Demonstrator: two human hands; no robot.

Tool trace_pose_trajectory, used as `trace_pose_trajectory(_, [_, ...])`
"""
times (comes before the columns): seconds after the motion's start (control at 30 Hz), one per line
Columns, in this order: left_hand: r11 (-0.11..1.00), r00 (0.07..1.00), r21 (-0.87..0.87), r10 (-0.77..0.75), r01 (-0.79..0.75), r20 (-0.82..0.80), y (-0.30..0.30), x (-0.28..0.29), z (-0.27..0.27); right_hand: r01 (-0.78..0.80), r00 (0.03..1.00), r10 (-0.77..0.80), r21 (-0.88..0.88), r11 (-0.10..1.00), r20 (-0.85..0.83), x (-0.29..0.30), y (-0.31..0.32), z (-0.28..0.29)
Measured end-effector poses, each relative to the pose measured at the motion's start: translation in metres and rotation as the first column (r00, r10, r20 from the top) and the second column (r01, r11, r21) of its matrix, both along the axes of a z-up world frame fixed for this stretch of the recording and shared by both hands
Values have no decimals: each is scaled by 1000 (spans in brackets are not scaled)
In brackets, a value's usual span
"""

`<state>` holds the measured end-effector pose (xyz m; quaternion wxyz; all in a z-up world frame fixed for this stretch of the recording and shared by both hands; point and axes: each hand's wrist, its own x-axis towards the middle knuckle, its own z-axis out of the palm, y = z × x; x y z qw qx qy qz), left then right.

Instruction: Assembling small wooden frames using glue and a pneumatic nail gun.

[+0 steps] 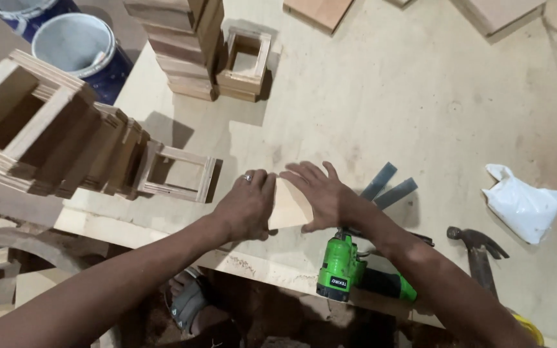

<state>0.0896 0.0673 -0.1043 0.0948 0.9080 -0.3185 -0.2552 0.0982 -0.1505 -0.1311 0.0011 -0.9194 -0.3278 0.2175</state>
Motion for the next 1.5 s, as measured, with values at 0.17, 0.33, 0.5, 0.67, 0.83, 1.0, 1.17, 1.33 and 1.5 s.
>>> trace_pose_trajectory(0.17, [997,1000,76,16,-16,-1,2,7,-9,61,995,-55,66,996,-86,8,0,-10])
trace_pose_trajectory(0.33, [992,995,118,59,-49,-81,-3,3,2,55,992,-43,102,993,-118,8,-5,-21])
trace_pose_trajectory(0.5, [985,996,170,53,-41,-68,-9,6,-7,49,993,-33,136,989,-116,8,-9,-13])
trace_pose_trajectory(0.67, [964,1000,265,24,-20,-11,-21,4,3,52,995,-30,227,972,-99,8,-16,-12])
trace_pose_trajectory(0.83, [964,999,265,20,-11,-31,-49,5,8,177,967,-100,334,926,-236,9,-33,10])
trace_pose_trajectory(1.0, [964,999,263,29,-24,-16,-58,11,-14,320,940,-256,333,887,-224,8,-86,32])
trace_pose_trajectory(1.17, [969,999,240,50,-51,9,-60,17,-32,216,974,-189,254,943,-127,-14,-143,40])
trace_pose_trajectory(1.33, [970,994,220,112,-106,-15,-60,16,-32,176,984,-176,135,975,-15,-60,-189,15])
trace_pose_trajectory(1.5, [967,992,229,118,-108,-32,-58,21,-44,220,972,-211,92,971,-98,-64,-204,5])
